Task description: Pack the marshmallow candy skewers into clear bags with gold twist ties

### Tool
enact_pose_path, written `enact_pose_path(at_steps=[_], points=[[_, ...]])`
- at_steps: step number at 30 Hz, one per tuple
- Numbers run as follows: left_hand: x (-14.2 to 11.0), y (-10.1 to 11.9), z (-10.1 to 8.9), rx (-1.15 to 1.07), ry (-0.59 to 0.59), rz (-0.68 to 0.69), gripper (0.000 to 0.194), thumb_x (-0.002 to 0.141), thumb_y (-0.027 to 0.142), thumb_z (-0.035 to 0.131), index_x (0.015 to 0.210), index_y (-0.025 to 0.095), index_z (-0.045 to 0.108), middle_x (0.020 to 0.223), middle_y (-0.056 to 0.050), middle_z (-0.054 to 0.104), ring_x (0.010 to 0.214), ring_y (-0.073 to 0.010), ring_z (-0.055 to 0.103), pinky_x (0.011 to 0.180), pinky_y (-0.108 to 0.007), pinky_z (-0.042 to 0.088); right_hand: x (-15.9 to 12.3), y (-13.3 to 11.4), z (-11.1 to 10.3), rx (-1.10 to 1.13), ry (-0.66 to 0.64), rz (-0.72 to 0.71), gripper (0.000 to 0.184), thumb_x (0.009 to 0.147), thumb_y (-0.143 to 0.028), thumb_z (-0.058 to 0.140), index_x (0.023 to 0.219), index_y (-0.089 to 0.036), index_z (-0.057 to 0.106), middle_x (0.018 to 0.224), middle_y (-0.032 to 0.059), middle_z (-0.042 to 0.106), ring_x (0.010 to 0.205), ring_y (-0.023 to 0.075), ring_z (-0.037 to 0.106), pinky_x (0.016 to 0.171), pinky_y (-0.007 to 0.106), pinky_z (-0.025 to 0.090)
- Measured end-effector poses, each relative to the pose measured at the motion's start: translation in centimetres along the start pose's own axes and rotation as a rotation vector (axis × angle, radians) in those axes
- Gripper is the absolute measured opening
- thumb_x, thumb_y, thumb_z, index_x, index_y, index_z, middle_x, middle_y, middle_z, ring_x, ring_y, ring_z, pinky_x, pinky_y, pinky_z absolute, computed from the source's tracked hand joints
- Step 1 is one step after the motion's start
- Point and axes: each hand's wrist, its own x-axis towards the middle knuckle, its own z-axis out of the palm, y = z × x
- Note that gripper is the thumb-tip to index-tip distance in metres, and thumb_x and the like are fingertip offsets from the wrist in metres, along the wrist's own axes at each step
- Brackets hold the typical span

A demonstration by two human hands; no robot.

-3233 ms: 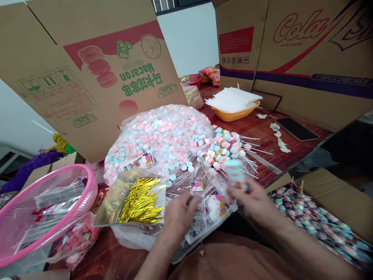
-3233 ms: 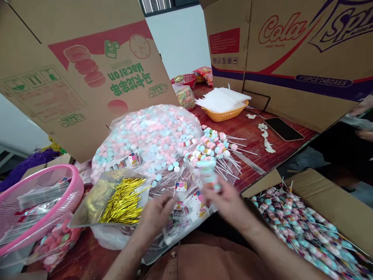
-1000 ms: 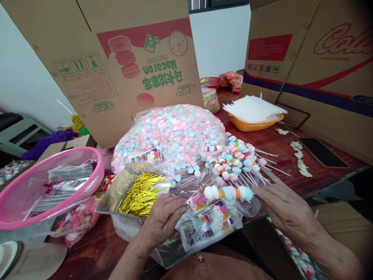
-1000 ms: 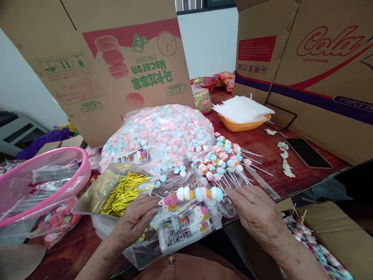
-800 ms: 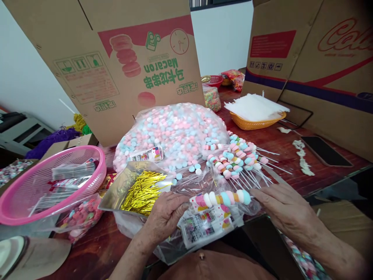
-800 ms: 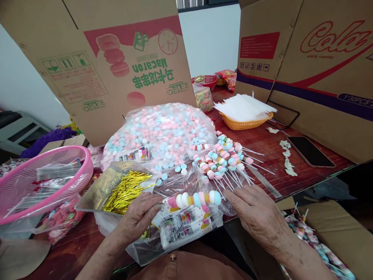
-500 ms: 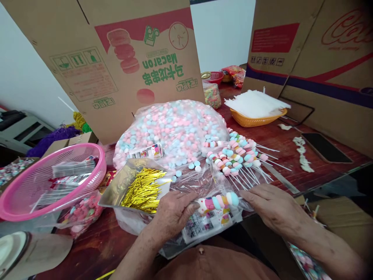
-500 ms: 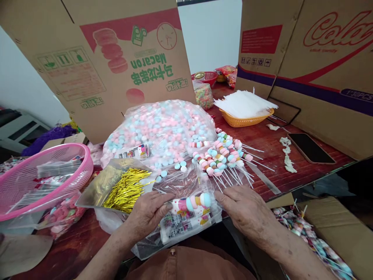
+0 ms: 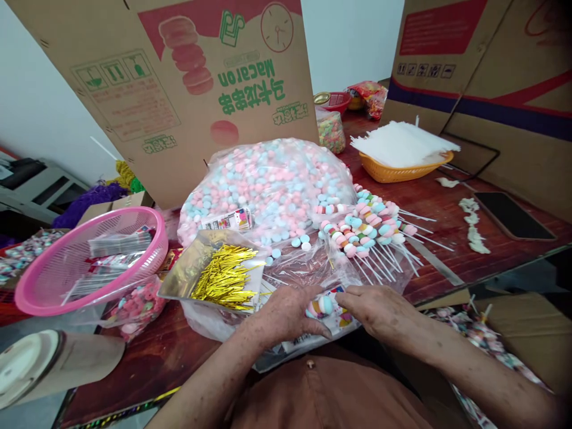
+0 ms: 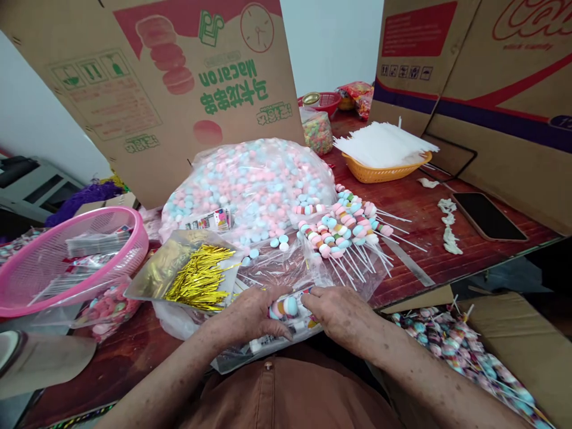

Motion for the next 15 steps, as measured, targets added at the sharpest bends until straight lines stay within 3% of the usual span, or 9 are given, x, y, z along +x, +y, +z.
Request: enact_pose_path(at_steps=[2,5,6,7,8,9,11,13,15], points=[[-0.8,-0.4,-0.8,-0.066,0.330,0.046,0.067,0.054,0.044,0.078,0.115,0.027,0.056,0.099,-0.006,0.065,0.093,-0.0276,0.058,0.080,-0.035,0.042,0.1,0.2,0.9,0.207,0.052,0.044,0.022,0.086,-0.015,0.040,0.079,-0.018,0.060,0.072,0.0021,0.061,0.062,0.0135,0.052,0.054,0.023,0.031],[-2.4,-1.2,-1.1,-0.343,1.142,-0.033,0.070,0.054,0.034,0.080,0.117,0.028,0.051,0.123,-0.007,0.052,0.116,-0.0263,0.045,0.097,-0.038,0.034,0.2,0.2,2.3,0.555,0.164,0.120,0.031,0.091,-0.029,0.034,0.077,-0.018,0.059,0.068,0.0002,0.058,0.064,0.0129,0.051,0.057,0.022,0.036],[-2.7,-1.4,-1.0,-0.541,1.319,-0.103,0.070,0.054,0.032,0.080,0.116,0.029,0.049,0.124,-0.006,0.051,0.116,-0.0242,0.046,0.096,-0.036,0.035,0.3,-0.1,2.7,0.645,0.173,0.150,0.032,0.091,-0.032,0.035,0.075,-0.018,0.059,0.066,-0.0005,0.056,0.063,0.0127,0.050,0.057,0.021,0.037],[-2.9,-1.5,-0.7,-0.790,1.385,-0.177,0.069,0.054,0.033,0.081,0.115,0.029,0.048,0.121,-0.005,0.052,0.112,-0.0224,0.049,0.094,-0.035,0.038,0.4,-0.5,3.0,0.715,0.166,0.176,0.033,0.091,-0.035,0.036,0.073,-0.018,0.058,0.063,-0.0012,0.054,0.060,0.0122,0.049,0.055,0.021,0.036],[-2.9,-1.4,-0.5,-1.059,1.339,-0.241,0.067,0.054,0.035,0.080,0.112,0.028,0.048,0.117,-0.005,0.054,0.106,-0.0215,0.054,0.090,-0.035,0.042,0.6,-1.0,3.3,0.768,0.147,0.189,0.034,0.090,-0.036,0.036,0.069,-0.017,0.056,0.060,-0.0019,0.051,0.058,0.0117,0.048,0.053,0.020,0.036],[-2.7,-1.3,-0.3,-1.302,1.219,-0.281,0.064,0.054,0.039,0.080,0.109,0.027,0.048,0.111,-0.006,0.058,0.100,-0.0213,0.058,0.085,-0.035,0.045,0.8,-1.7,3.4,0.805,0.116,0.183,0.035,0.090,-0.036,0.037,0.066,-0.017,0.055,0.058,-0.0025,0.049,0.056,0.0112,0.046,0.052,0.020,0.035],[-2.0,-0.9,-0.3,-1.607,0.989,-0.284,0.055,0.057,0.040,0.078,0.102,0.023,0.051,0.094,-0.006,0.064,0.085,-0.0209,0.063,0.078,-0.035,0.049,1.3,-2.9,3.3,0.832,0.047,0.123,0.036,0.090,-0.034,0.036,0.062,-0.017,0.052,0.055,-0.0032,0.047,0.054,0.0104,0.045,0.051,0.019,0.035],[-1.2,-0.5,-0.8,-1.728,0.922,-0.268,0.040,0.063,0.033,0.075,0.095,0.020,0.055,0.071,-0.001,0.064,0.064,-0.0162,0.062,0.072,-0.035,0.051,1.6,-3.7,3.3,0.777,0.029,0.053,0.036,0.091,-0.031,0.034,0.065,-0.018,0.054,0.056,-0.0026,0.050,0.055,0.0106,0.047,0.051,0.019,0.036],[-0.5,-0.2,-1.3,-1.818,0.929,-0.336,0.021,0.070,0.027,0.070,0.085,0.017,0.058,0.052,0.004,0.055,0.047,-0.0112,0.055,0.067,-0.033,0.052,1.7,-4.0,3.7,0.597,0.141,0.056,0.032,0.091,-0.024,0.032,0.075,-0.017,0.059,0.061,-0.0001,0.056,0.056,0.0122,0.051,0.052,0.020,0.038]])
